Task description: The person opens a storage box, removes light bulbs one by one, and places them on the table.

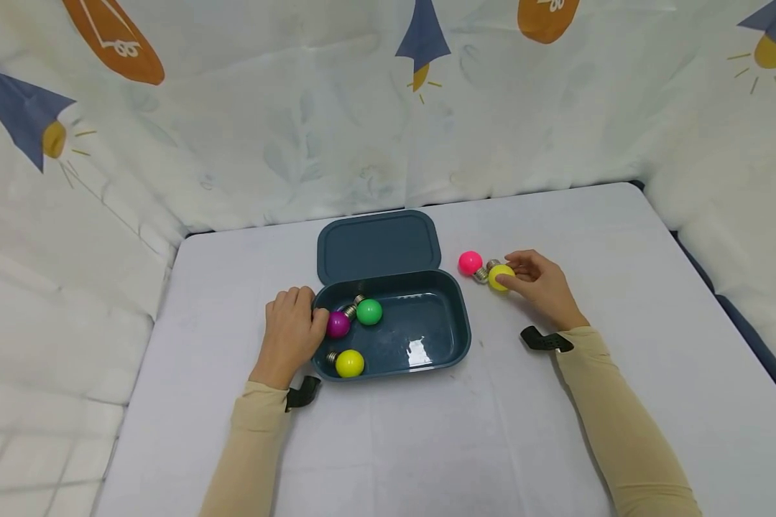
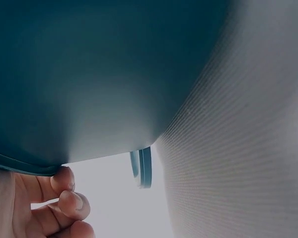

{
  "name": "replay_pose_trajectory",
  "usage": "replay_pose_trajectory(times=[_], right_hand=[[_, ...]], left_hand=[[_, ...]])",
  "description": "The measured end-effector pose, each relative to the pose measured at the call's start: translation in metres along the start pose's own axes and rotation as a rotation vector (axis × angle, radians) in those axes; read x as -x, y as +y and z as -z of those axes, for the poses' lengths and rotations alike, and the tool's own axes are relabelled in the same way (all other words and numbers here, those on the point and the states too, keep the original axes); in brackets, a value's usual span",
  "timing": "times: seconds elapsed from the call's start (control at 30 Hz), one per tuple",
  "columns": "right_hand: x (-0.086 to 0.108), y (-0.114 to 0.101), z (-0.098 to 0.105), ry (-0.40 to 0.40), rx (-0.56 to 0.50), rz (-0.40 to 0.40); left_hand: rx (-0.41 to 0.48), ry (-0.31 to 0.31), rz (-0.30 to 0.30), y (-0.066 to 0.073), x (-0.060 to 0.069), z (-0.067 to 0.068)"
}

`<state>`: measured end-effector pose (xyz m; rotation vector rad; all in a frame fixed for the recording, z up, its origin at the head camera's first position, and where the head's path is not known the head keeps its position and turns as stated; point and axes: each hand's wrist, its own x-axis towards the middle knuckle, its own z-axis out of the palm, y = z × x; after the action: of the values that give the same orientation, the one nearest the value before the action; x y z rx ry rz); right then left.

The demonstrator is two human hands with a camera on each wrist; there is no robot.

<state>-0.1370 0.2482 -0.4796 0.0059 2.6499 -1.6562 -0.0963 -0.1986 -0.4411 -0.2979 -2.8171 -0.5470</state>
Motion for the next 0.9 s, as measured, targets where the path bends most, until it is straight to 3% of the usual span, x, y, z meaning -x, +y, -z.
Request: replay_pose_trajectory(times=[0.23, 0.43, 0.67, 0.9], right_hand=[[0.002, -0.001, 0.0, -0.025, 0.026, -0.001], [0.001, 0.001, 0.002, 0.007, 0.019, 0.014], [0.004, -0.005, 0.006, 0.024, -0.063, 0.022], [0.004, -0.012, 0.007, 0.057, -0.093, 0.08]], left_hand=[[0.001, -0.007, 0.008, 0.0, 0.001, 0.0], [-0.001, -0.007, 0.009, 0.001, 0.001, 0.0], [0.007, 0.003, 0.004, 0.002, 0.001, 0.0], [0.005, 0.006, -0.002, 0.001, 0.0, 0.001]])
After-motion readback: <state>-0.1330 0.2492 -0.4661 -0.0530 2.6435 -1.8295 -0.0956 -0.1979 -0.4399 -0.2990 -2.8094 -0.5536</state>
